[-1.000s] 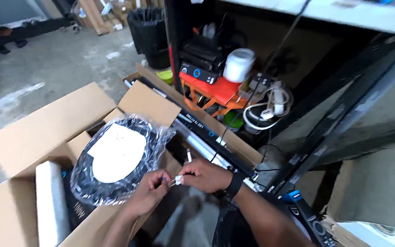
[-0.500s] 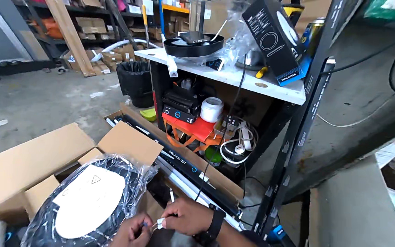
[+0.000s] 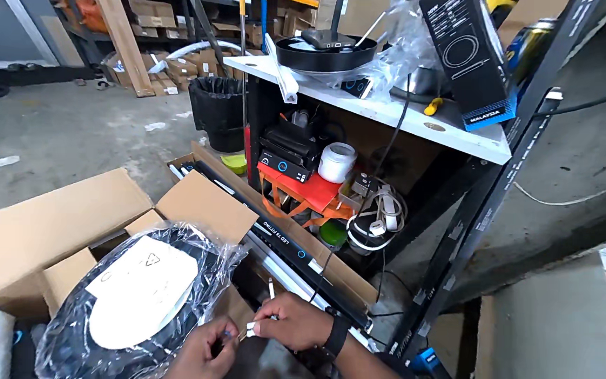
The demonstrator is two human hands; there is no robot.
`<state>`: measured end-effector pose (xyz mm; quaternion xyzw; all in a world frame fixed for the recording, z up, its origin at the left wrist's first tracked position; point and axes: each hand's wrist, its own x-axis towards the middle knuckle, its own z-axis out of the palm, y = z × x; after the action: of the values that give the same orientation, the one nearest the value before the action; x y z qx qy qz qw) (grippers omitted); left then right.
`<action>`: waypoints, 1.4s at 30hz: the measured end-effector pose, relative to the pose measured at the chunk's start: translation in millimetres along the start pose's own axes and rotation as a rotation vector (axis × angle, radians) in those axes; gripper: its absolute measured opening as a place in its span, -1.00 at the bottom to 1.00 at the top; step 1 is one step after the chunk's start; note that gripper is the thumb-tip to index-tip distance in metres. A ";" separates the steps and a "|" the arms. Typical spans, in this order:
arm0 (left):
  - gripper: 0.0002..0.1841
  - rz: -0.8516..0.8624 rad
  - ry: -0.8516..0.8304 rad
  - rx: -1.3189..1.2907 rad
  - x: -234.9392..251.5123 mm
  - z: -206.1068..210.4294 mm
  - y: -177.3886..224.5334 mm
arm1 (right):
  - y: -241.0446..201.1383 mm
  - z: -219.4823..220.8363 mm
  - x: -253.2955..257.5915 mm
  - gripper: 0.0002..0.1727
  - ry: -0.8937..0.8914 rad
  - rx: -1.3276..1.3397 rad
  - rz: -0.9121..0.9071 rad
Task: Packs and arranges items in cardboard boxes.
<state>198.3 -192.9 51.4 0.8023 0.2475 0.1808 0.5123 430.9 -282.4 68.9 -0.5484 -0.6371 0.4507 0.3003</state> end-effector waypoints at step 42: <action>-0.88 0.016 -0.022 -0.194 8.9 -0.7 -6.6 | 3.8 4.4 -2.9 -0.63 0.069 0.051 0.085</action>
<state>203.8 -184.9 45.9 0.7528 0.2168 0.1993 0.5887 429.3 -286.3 63.9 -0.5824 -0.5910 0.4596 0.3167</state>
